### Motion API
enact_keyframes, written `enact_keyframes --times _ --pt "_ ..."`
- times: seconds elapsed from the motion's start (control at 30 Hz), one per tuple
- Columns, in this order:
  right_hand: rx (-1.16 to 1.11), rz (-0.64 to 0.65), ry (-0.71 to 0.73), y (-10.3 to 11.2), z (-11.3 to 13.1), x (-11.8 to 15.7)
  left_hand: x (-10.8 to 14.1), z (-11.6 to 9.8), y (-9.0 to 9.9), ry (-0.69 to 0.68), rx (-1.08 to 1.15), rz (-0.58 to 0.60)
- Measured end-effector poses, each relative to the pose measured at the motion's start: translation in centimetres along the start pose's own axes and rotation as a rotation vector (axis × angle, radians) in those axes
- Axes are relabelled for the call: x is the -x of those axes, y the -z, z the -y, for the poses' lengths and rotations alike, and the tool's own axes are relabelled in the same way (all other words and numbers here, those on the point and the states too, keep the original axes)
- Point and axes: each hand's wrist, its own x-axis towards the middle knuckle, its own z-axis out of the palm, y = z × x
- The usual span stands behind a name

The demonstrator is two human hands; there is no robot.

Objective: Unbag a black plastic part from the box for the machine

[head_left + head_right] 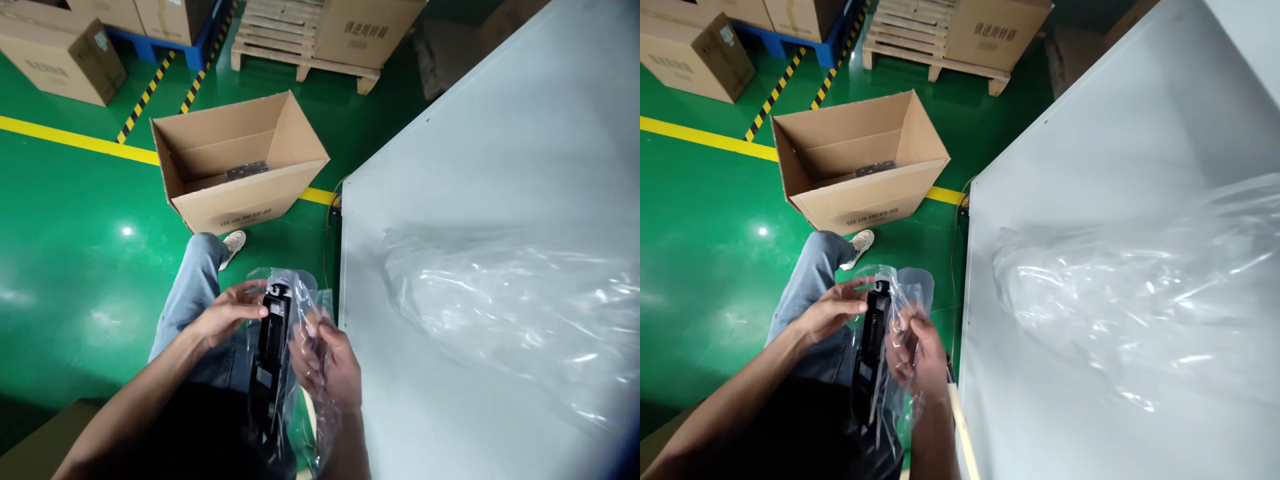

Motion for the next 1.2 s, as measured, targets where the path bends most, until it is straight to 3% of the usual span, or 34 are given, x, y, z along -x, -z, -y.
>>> enact_keyframes --times 0.1,0.23,0.43,0.5,0.63,0.73,0.9,1.07,1.13,1.2 --pt "0.065 -0.081 0.004 0.4 1.0 -0.2 -0.4 -0.1 0.5 0.052 -0.007 -0.060" --pt "0.350 -0.261 0.143 1.7 3.1 -0.9 0.1 -2.3 0.8 0.045 -0.025 -0.167" --pt "0.559 -0.511 0.429 4.2 5.8 -1.0 1.4 -6.6 2.1 -0.197 -0.129 -0.336" --pt "0.676 -0.497 0.462 4.5 4.7 -0.9 1.7 -7.2 2.3 -0.292 -0.191 -0.399" --pt "0.938 -0.293 0.338 3.9 0.5 -0.8 2.0 -7.2 1.9 -0.488 -0.248 -0.536" --pt "0.893 -0.309 0.206 3.5 -1.0 -0.6 2.1 -7.3 1.9 -0.566 -0.220 -0.592" --pt "0.654 -0.309 0.125 4.6 1.1 -0.7 2.7 -8.1 2.9 -0.454 -0.133 -0.559" --pt "0.621 -0.332 0.115 6.1 2.5 -1.6 3.1 -8.3 3.4 -0.407 -0.053 -0.528" --pt "0.656 -0.367 0.202 6.3 2.2 -1.8 2.9 -8.2 3.6 -0.433 -0.039 -0.564" --pt "0.698 -0.444 0.386 6.1 1.8 -1.7 2.6 -8.2 4.0 -0.452 -0.018 -0.608"
